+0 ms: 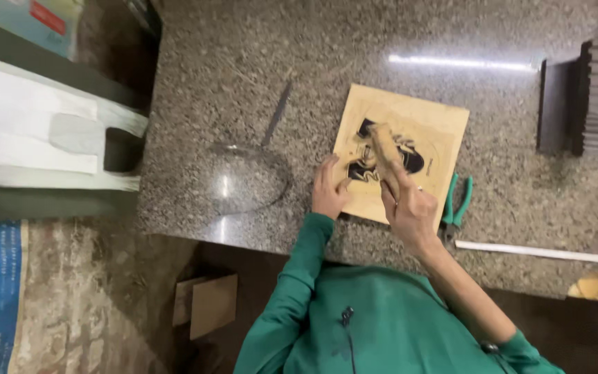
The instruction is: The person assembles a wooden puzzle or decorative piece by hammering a small metal component into a pre-cut slot on a wooden board. They use pliers to adjust the metal piece and a hammer to secure it, then place a decorative wooden overlay on top and tap it into place.
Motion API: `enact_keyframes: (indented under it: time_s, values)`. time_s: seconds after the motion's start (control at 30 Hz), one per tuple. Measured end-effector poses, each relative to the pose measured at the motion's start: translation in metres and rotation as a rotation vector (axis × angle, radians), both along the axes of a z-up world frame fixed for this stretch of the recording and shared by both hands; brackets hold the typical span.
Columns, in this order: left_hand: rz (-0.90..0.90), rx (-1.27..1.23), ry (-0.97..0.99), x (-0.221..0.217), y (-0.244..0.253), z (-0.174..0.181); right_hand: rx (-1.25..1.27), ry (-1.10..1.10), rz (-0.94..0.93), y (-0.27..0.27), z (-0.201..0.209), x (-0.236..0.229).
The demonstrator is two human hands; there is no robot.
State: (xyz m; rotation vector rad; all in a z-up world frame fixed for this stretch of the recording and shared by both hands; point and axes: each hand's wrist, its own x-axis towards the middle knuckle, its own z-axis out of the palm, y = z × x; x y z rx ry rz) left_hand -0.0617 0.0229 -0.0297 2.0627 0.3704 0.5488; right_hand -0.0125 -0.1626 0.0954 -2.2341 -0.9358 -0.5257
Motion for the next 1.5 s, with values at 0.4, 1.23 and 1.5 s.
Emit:
enact_keyframes:
  time_s: [0.4,1.23,1.5]
  values:
    - [-0.049,0.125,0.057,0.003,0.0,0.002,-0.024,-0.01,0.01,-0.017,-0.013,0.011]
    - [-0.007,0.145,0.088,0.009,-0.001,-0.012,-0.433,0.055,0.034,0.025,-0.042,0.014]
    - [0.0,-0.148,0.08,0.009,0.005,0.007,-0.064,0.022,0.051,0.022,-0.011,0.009]
